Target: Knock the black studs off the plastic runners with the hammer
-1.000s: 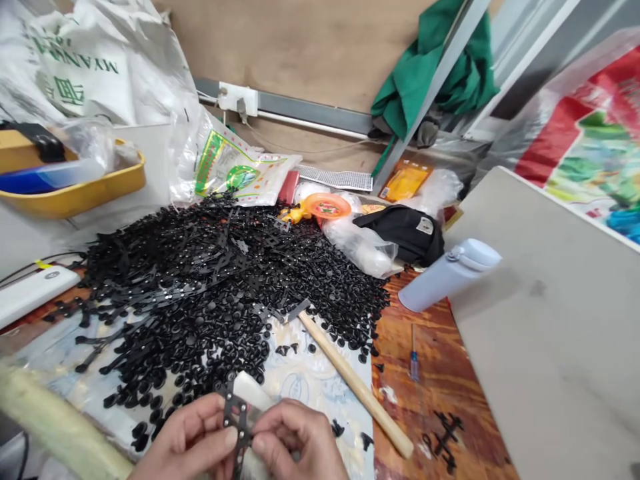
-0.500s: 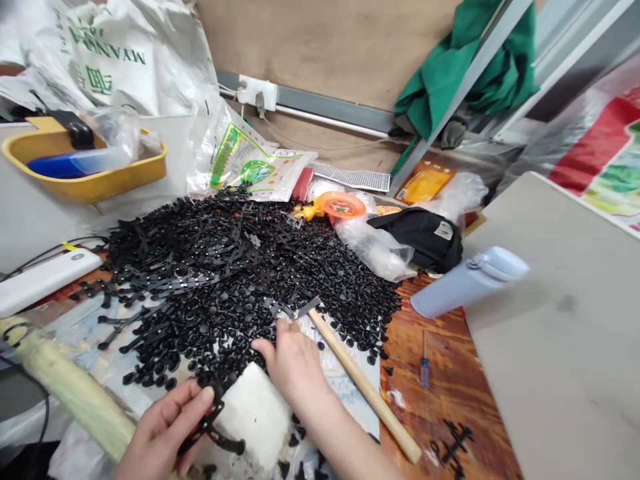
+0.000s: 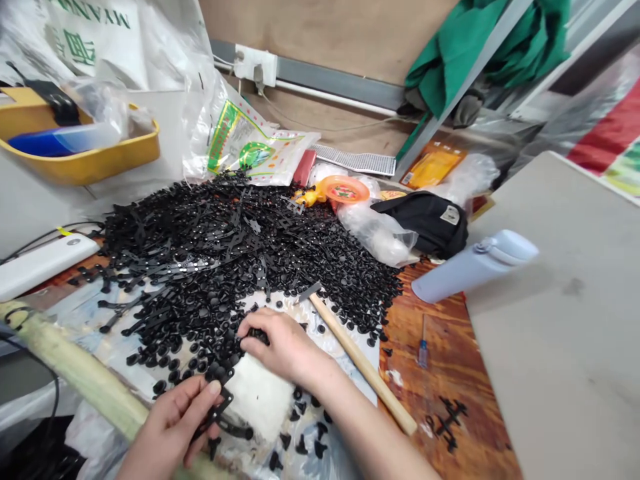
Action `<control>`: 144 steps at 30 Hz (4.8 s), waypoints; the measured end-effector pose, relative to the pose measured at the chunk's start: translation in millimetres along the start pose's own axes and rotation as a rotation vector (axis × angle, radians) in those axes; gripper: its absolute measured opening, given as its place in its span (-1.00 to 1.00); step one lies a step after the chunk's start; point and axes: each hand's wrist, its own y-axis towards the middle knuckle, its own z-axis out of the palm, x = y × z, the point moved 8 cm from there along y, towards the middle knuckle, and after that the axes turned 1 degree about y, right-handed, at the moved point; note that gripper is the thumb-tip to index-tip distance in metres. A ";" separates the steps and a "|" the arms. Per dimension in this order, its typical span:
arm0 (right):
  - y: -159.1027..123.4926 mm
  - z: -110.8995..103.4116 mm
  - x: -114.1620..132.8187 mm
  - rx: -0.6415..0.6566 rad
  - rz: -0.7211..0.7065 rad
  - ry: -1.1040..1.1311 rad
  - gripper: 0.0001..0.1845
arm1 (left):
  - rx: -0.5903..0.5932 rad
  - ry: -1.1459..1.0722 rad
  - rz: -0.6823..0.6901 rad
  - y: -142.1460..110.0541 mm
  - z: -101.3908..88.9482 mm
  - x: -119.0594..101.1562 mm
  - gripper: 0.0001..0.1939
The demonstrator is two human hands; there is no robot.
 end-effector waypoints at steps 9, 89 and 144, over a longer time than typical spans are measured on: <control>-66.7 -30.3 -3.6 -0.036 0.084 0.179 -0.68 | 0.030 0.040 -0.001 -5.9 7.2 -11.4 -0.58; -88.6 1.4 -9.7 -0.327 0.141 -0.134 -0.83 | 0.056 0.161 -0.061 -15.2 -2.1 -9.9 -0.52; -121.5 -62.7 -59.7 -0.493 0.442 -0.189 -0.69 | 0.057 0.265 -0.158 -27.1 26.5 -14.1 -0.65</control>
